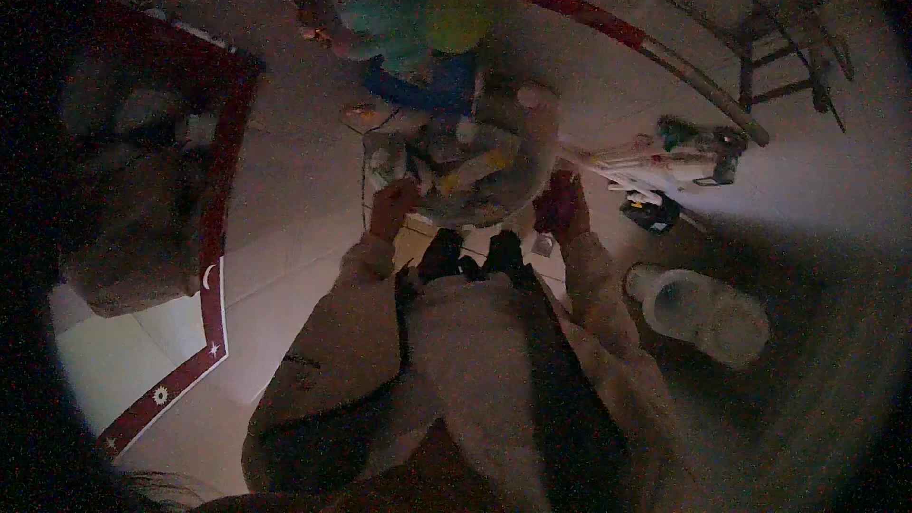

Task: The person repeatedly picks up small bottles, tubes, and containers from a bathroom sink area, wipes or rubs them with a red cloth, and places them back on a wall-mounted metal rack. The person handles items one at a time, including a yellow-capped bottle, a white tube, and a small white container, without a visible final arrangement.

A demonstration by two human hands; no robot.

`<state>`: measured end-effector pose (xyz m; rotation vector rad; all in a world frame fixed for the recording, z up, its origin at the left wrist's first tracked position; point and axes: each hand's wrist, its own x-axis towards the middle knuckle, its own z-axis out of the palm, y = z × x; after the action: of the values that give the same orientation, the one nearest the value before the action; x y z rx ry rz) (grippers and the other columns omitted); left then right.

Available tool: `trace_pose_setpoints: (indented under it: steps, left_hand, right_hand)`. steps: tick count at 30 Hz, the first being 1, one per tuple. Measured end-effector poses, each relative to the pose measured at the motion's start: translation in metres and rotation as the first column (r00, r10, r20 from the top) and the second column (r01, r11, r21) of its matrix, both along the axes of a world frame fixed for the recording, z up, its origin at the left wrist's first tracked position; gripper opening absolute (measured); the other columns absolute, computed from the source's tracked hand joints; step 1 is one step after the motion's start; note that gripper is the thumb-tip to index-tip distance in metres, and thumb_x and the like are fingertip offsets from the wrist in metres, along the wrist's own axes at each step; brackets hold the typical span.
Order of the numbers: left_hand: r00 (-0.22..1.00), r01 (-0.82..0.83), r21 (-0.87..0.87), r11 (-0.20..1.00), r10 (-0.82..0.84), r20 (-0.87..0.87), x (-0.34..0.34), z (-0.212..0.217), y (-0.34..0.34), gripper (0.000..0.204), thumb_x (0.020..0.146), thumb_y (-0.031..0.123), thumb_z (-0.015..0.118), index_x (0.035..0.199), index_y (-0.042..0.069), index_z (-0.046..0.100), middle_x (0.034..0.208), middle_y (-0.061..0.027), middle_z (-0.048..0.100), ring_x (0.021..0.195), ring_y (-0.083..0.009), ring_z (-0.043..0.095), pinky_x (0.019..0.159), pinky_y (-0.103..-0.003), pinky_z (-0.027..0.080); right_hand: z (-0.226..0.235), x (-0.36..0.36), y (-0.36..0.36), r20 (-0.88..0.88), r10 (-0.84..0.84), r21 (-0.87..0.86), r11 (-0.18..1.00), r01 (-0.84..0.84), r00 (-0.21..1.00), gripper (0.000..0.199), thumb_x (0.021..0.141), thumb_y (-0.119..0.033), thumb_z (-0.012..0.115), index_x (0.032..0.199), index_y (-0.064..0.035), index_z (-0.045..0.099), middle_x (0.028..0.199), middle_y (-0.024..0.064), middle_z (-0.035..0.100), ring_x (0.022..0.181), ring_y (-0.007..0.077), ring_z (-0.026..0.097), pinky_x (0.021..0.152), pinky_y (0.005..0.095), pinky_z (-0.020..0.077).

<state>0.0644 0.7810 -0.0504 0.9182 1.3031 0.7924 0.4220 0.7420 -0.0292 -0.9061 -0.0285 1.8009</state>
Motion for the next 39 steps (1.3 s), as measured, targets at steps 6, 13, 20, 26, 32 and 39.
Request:
trace_pose_setpoints:
  steps: [6, 13, 20, 26, 32, 39]
  left_hand:
    - [0.809, -0.059, 0.459, 0.886, 0.313, -0.498, -0.029, -0.022, 0.032, 0.042, 0.091, 0.024, 0.064, 0.126, 0.001, 0.056, 0.112, -0.0156, 0.064, 0.095, -0.0274, 0.064, 0.077, -0.039, 0.053]
    - [0.725, -0.125, 0.332, 0.935, 0.314, -0.613, -0.061, -0.06, 0.061, 0.042, 0.088, 0.021, 0.065, 0.123, -0.001, 0.058, 0.112, -0.0171, 0.065, 0.093, -0.0277, 0.065, 0.08, -0.041, 0.053]
    - [0.948, -0.169, 0.052, 0.984, 0.177, -0.266, -0.063, -0.071, 0.055, 0.032, 0.089, 0.008, 0.057, 0.12, 0.0, 0.061, 0.092, -0.012, 0.071, 0.079, -0.02, 0.067, 0.061, -0.032, 0.055]
    - [0.79, -0.237, 0.175, 0.956, 0.295, -0.537, -0.04, -0.044, 0.04, 0.036, 0.091, 0.011, 0.059, 0.124, -0.001, 0.056, 0.103, -0.0159, 0.067, 0.084, -0.026, 0.065, 0.072, -0.038, 0.054]
    - [0.529, 0.098, 0.606, 0.789, 0.475, -0.703, -0.022, -0.01, 0.029, 0.04, 0.086, 0.009, 0.063, 0.124, 0.001, 0.055, 0.118, -0.0198, 0.057, 0.11, -0.0364, 0.054, 0.095, -0.046, 0.042]
    - [0.667, 0.414, 0.372, 0.831, 0.001, -0.745, 0.055, 0.01, 0.013, 0.04, 0.085, 0.016, 0.065, 0.123, 0.005, 0.055, 0.12, -0.0193, 0.055, 0.111, -0.0413, 0.052, 0.095, -0.048, 0.042]
  right_hand:
    - [-0.095, 0.077, 0.025, 0.605, -0.052, 0.517, 0.784, -0.343, 0.794, 0.025, 0.094, -0.034, 0.056, 0.088, -0.0102, 0.054, 0.07, 0.005, 0.052, 0.051, 0.0194, 0.049, 0.045, 0.0325, 0.044]
    - [-0.041, 0.054, 0.056, 0.25, 0.309, 0.036, 0.944, -0.328, 0.918, 0.027, 0.095, -0.032, 0.057, 0.1, -0.0058, 0.061, 0.078, 0.0083, 0.062, 0.057, 0.0177, 0.056, 0.044, 0.0313, 0.0454]
    - [-0.108, 0.032, 0.014, 0.924, 0.269, -0.032, 0.762, -0.647, 0.272, 0.028, 0.09, -0.031, 0.058, 0.089, -0.0051, 0.068, 0.069, 0.0103, 0.064, 0.046, 0.0195, 0.057, 0.038, 0.0343, 0.0458]
    - [-0.06, -0.008, 0.018, 0.577, 0.212, -0.014, 0.968, -0.251, 0.788, 0.02, 0.09, -0.019, 0.058, 0.095, -0.0007, 0.064, 0.073, 0.0107, 0.064, 0.049, 0.0207, 0.059, 0.041, 0.0329, 0.0462]
    - [-0.069, -0.022, 0.064, 0.595, 0.571, -0.397, 0.82, -0.411, 0.565, 0.028, 0.087, -0.03, 0.065, 0.086, -0.0018, 0.066, 0.071, 0.0093, 0.063, 0.047, 0.0203, 0.058, 0.038, 0.0337, 0.0442]
    - [-0.149, -0.024, 0.064, 0.965, 0.262, -0.235, 0.867, -0.439, 0.0, 0.033, 0.084, -0.035, 0.066, 0.093, -0.0034, 0.071, 0.085, 0.0124, 0.07, 0.076, 0.0224, 0.067, 0.069, 0.0343, 0.0531]
